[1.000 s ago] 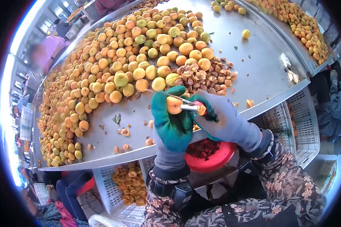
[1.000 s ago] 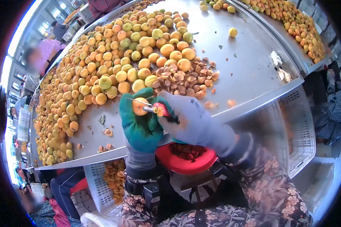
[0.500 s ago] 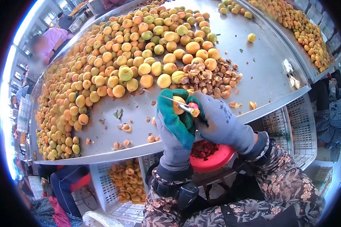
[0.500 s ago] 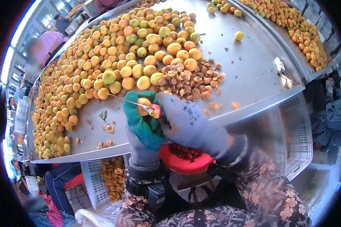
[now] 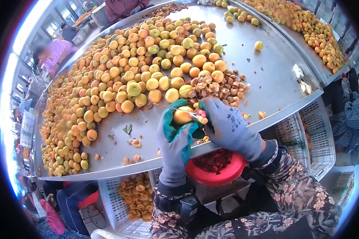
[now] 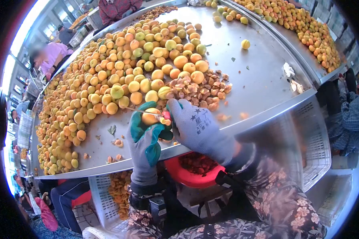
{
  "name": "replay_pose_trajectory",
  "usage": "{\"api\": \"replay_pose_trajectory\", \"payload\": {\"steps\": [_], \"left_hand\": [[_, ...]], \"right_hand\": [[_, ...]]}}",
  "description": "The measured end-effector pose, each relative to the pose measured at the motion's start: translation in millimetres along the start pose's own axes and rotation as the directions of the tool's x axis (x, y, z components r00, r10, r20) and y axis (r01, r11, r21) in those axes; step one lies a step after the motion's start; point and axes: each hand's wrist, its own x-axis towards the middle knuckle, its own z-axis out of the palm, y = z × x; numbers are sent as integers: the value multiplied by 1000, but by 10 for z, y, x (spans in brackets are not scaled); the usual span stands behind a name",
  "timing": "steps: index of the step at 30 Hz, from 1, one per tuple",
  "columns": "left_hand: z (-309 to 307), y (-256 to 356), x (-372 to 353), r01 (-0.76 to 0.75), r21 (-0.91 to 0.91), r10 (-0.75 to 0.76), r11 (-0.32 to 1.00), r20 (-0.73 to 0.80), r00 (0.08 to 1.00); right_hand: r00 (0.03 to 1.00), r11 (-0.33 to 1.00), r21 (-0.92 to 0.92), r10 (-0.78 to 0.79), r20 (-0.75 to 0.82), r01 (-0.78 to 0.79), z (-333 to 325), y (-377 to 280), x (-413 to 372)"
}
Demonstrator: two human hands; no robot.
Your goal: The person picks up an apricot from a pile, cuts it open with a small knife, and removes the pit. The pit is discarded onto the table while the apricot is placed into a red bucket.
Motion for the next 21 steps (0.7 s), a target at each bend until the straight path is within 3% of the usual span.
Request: {"api": "replay_pose_trajectory", "payload": {"steps": [1, 3, 4, 5, 6, 8, 9, 10, 12, 21], "left_hand": [[34, 31, -13, -42, 87, 46, 995, -48, 998], [89, 118, -28, -91, 176, 108, 980, -89, 990], [96, 181, -35, -35, 67, 40, 997, -76, 996], [83, 226, -22, 24, -40, -26, 999, -54, 998], [51, 237, -10, 14, -36, -16, 999, -54, 998], [-15, 224, 10, 85, -202, -88, 976, -10, 996], [-22, 284, 11, 150, -289, -151, 946, 20, 988], [-24, 279, 14, 150, -292, -153, 945, 12, 988], [-19, 246, 26, 75, -156, -77, 985, -5, 997], [-31, 299, 18, 175, -94, -176, 980, 5, 984]], "right_hand": [[1000, 991, -132, 8, -8, -10, -16, -21, 5], [999, 982, -185, 49, 15, -45, -69, 69, 50], [995, 968, -235, 95, 33, -84, -88, 141, 76], [993, 976, -210, 43, -110, -66, -63, 270, 70], [993, 977, -207, 34, -116, -58, -105, 309, 56], [980, 984, 161, 105, -167, -78, -197, 343, 53], [989, 969, 242, -15, -144, 50, -266, 315, 38], [991, 969, 243, -16, -135, 49, -316, 301, 18], [978, 944, 331, -57, 198, -12, -365, 306, -27], [979, 977, 211, -76, 187, 35, -282, 344, -68]]}}
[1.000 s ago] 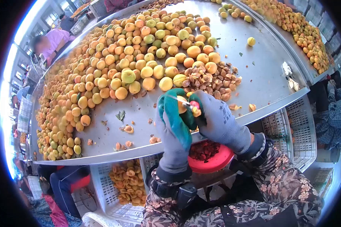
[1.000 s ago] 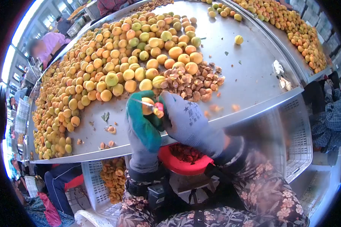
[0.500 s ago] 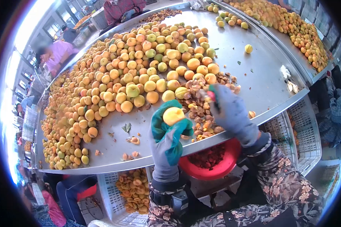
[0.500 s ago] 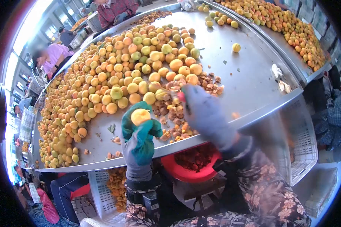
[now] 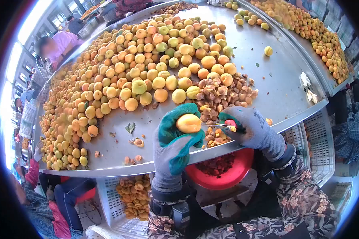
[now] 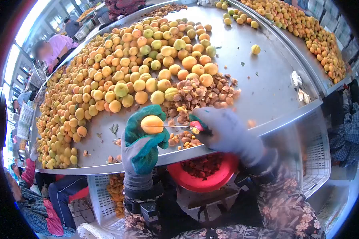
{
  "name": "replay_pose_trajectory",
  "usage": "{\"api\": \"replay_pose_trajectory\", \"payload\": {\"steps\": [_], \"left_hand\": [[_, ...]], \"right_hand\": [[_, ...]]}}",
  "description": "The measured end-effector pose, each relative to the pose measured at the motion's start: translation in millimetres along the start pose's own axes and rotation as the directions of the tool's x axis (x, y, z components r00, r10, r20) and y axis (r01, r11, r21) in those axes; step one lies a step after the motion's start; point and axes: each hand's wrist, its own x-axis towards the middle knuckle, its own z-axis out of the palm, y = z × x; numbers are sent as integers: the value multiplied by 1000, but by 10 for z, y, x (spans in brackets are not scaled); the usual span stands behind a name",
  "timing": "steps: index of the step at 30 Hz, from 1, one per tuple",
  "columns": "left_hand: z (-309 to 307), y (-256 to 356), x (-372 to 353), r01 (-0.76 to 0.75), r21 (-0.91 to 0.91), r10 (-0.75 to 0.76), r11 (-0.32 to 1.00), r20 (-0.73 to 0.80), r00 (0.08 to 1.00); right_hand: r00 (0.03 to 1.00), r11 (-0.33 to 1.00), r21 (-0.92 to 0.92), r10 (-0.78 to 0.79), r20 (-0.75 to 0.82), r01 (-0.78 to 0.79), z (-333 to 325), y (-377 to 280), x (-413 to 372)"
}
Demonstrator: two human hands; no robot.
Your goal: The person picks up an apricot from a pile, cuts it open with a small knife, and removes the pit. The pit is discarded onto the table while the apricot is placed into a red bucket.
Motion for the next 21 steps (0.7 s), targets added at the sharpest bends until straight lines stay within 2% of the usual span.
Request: {"api": "replay_pose_trajectory", "payload": {"steps": [1, 3, 7, 9, 12, 16, 17, 18, 19, 21], "left_hand": [[-1, 3, -2, 2, 0, -2, 1000, 1, 1000], [-2, 2, -15, -9, 132, 7, 991, 14, 1000], [-19, 39, -44, -4, 124, 0, 992, 31, 1000], [10, 54, -68, -58, 109, 51, 992, 68, 996], [-72, 62, -52, 16, 6, -17, 1000, 129, 992], [54, 67, -25, -42, 52, 38, 998, 74, 997], [53, 23, -26, -198, 405, 196, 892, 46, 979], [55, -6, -29, -299, 703, 348, 645, 78, 934], [67, -1, -27, -295, 704, 340, 646, 81, 937], [94, 20, -19, -383, 910, 520, 159, 253, 816]], "right_hand": [[1000, 1000, 1, -1, -5, 1, 1, -15, -3], [1000, 998, -54, 22, 16, -21, -3, -33, -14], [999, 980, -195, 45, 30, -39, 21, -64, -18], [999, 982, -186, 41, 23, -36, 39, -63, -18], [999, 987, -162, 29, 28, -24, 53, -76, -24], [999, 980, -196, 39, 26, -34, 1, -92, -27], [999, 980, -194, 43, 22, -38, -14, -99, -30], [1000, 973, -230, 30, 4, -28, -24, -112, -31], [1000, 964, -265, 18, -12, -21, -29, -126, -38], [999, 955, -292, 51, 3, -48, -44, -159, -43]]}}
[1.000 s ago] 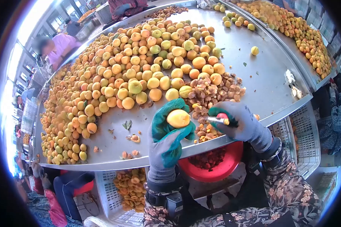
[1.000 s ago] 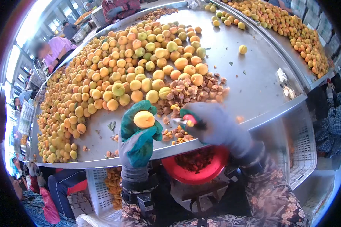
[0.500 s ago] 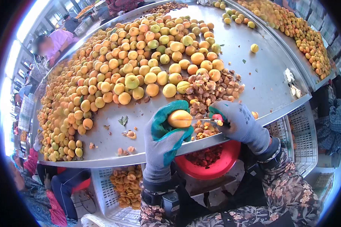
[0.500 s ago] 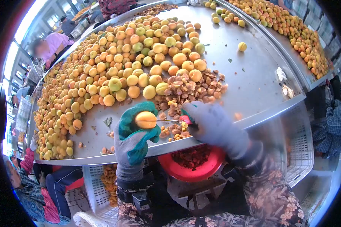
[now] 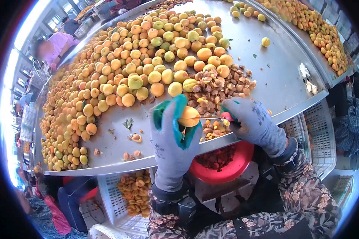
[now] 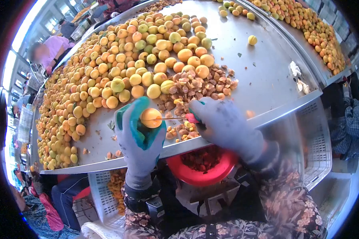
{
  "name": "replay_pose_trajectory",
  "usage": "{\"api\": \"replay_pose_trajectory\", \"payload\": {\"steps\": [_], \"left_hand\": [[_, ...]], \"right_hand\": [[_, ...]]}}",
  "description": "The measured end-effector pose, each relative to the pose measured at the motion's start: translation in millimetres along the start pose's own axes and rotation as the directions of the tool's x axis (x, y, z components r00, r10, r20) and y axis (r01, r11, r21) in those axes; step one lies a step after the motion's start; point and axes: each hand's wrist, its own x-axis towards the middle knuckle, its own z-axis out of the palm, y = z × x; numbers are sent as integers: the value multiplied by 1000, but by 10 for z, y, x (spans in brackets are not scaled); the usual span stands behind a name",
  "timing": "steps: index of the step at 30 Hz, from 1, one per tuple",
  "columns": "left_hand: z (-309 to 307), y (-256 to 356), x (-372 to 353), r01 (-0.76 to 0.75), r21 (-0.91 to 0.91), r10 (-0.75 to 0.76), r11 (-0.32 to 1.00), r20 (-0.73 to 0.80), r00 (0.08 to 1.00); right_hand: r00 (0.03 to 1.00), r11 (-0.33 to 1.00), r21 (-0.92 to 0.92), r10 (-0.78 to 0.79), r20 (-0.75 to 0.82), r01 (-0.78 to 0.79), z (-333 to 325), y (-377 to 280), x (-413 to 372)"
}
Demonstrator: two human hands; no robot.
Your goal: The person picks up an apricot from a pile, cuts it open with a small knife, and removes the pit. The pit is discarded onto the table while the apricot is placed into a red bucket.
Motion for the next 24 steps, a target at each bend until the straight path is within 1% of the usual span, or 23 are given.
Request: {"api": "replay_pose_trajectory", "payload": {"steps": [1, 2, 4, 5, 6, 7, 8, 10, 11, 12, 14, 15, 16, 17, 18, 19, 20, 21, 22, 23, 24], "left_hand": [[24, -5, -13, -39, 45, 40, 998, -16, 999], [42, -23, -23, -40, 44, 41, 998, -14, 999], [61, -57, -42, 0, -50, 1, 999, 15, 1000], [66, -33, -51, 0, -49, 1, 999, 18, 1000], [67, 5, -59, 288, -462, -253, 839, 137, 958], [69, 30, -66, 516, -731, -408, 447, 346, 845], [85, 29, -86, 519, -729, -406, 447, 351, 844], [130, 11, -117, 499, -836, -390, 228, 391, 834], [150, 60, -111, 468, -878, -418, 100, 390, 821], [158, 77, -119, 465, -879, -417, 102, 387, 823], [149, 88, -149, 457, -884, -458, -101, 449, 767], [152, 48, -168, 454, -885, -461, -100, 446, 767], [170, -32, -200, 429, -824, -321, -371, 547, 773], [195, -99, -225, 402, -683, -156, -610, 601, 784], [239, -119, -286, 401, -684, -156, -609, 599, 786], [295, -108, -377, 434, -900, -292, 53, 401, 868], [321, -99, -424, 300, -657, -256, 692, 166, 952], [295, -61, -336, 299, -658, -255, 691, 165, 953], [246, 17, -164, 399, -852, -386, 339, 260, 885], [216, 58, -63, 407, -911, -457, -72, 393, 798], [205, 47, -51, 404, -912, -456, -72, 390, 800]], "right_hand": [[1000, 999, -34, 19, 21, -19, -12, -10, -2], [1000, 999, -34, 21, 20, -21, -18, -16, -3], [999, 993, -115, 29, 33, -25, -20, -19, -14], [999, 993, -113, 32, 34, -28, -2, -3, -30], [1000, 999, -47, 8, -4, -8, 30, 22, -46], [999, 1000, 17, -13, -45, 13, 52, 36, -58], [999, 1000, 19, -7, -47, 8, 59, 36, -66], [999, 986, 165, -2, -32, 7, 60, 30, -62], [999, 987, 163, -3, -35, 9, 59, 28, -59], [1000, 982, 187, 1, -29, 5, 62, 20, -54], [1000, 977, 213, -1, -21, 6, 74, 4, -36], [1000, 978, 207, 4, -2, -4, 78, -5, -29], [1000, 980, 200, 11, 17, -14, 82, -14, -22], [1000, 980, 199, 8, 16, -11, 93, -20, -16], [1000, 982, 190, 12, -5, -11, 113, -22, -13], [1000, 984, 180, 16, -25, -11, 124, -25, -9], [1000, 984, 180, 15, -26, -10, 126, -32, -7], [998, 987, 162, 17, -61, -7, 132, -40, -9], [995, 989, 145, 20, -94, -6, 131, -49, -10], [995, 990, 142, 18, -94, -5, 129, -53, -6], [995, 990, 137, 37, -94, -24, 134, -51, 3]]}}
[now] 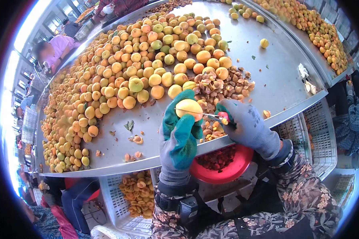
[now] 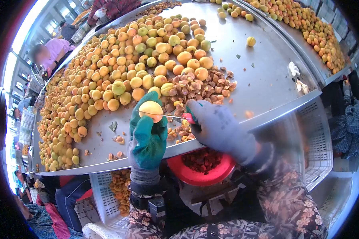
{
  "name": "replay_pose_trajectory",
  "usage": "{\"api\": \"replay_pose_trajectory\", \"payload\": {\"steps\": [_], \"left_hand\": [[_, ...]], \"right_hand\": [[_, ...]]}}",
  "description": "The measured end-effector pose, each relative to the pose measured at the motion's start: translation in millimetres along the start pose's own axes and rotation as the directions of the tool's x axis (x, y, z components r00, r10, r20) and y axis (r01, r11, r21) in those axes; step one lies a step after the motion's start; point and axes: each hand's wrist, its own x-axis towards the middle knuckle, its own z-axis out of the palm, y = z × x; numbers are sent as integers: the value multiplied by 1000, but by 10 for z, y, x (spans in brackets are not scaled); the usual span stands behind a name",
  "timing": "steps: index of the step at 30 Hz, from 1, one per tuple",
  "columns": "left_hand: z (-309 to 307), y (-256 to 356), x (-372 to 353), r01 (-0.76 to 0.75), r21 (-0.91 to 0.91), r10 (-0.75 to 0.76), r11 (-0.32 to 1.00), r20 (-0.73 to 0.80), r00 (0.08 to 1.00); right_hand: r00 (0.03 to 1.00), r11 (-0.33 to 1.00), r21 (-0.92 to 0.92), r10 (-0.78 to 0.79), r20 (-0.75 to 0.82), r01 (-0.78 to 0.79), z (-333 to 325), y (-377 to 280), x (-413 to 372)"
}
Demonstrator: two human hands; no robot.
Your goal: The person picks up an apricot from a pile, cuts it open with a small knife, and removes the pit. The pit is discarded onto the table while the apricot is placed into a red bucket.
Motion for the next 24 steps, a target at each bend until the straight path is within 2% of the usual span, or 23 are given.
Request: {"api": "replay_pose_trajectory", "payload": {"steps": [2, 3, 4, 6, 7, 10, 11, 12, 14, 15, 16, 17, 18, 19, 20, 21, 22, 23, 24], "left_hand": [[-20, 24, 14, -57, 68, 50, 996, 96, 994], [42, 46, 5, -120, 208, 116, 971, 31, 993], [47, 36, 4, -121, 208, 117, 971, 30, 993], [50, 18, -1, -258, 206, 238, 944, 116, 964], [104, 18, -3, -245, 358, 234, 901, 75, 969], [103, -59, 25, -297, 405, 286, 865, 89, 954], [24, -105, 74, -344, 565, 357, 750, 92, 929], [-7, -94, 70, -345, 567, 359, 748, 91, 929], [-45, -67, 53, -166, 246, 147, 955, 94, 985], [60, -22, 32, -89, 247, 91, 965, 2, 996], [-12, -87, 91, -89, 249, 92, 964, 1, 996], [-151, -208, 186, -486, 562, 437, 669, 232, 869], [-142, -211, 241, -737, 659, 583, 149, 544, 604], [-106, -213, 212, -738, 659, 581, 148, 546, 604], [-30, -226, 145, -583, 576, 568, 573, 234, 789], [110, -198, 81, -354, 320, 390, 879, -56, 919], [175, -188, 53, -104, -51, 88, 993, -253, 963], [124, -163, 74, -105, -53, 89, 993, -254, 963], [26, -109, 114, 22, -139, -49, 990, -195, 980]], "right_hand": [[1000, 1000, -7, 19, -7, -19, 23, -2, 13], [999, 999, -17, 34, -7, -34, 41, -7, 19], [999, 999, -27, 47, -6, -48, 55, -17, 24], [999, 999, -28, 34, -17, -34, 69, -33, 36], [999, 999, -31, 23, -31, -24, 69, -37, 43], [999, 998, -47, 45, 4, -45, 66, -47, 65], [999, 998, -46, 42, 5, -42, 86, -40, 65], [999, 998, -36, 48, 4, -48, 121, -24, 61], [999, 998, -23, 50, 5, -50, 146, -30, 64], [998, 998, 1, 56, -4, -56, 144, -49, 71], [998, 998, 25, 63, -13, -63, 141, -60, 74], [998, 998, 26, 62, -14, -61, 136, -62, 76], [997, 997, -4, 76, 8, -75, 134, -63, 78], [995, 995, -34, 92, 29, -91, 132, -62, 77], [995, 995, -34, 93, 27, -92, 130, -56, 72], [993, 993, -62, 106, 52, -103, 124, -47, 65], [990, 989, -92, 120, 76, -113, 118, -40, 58], [990, 989, -94, 118, 78, -111, 102, -33, 30], [992, 985, -143, 105, 75, -93, 71, -18, -14]]}}
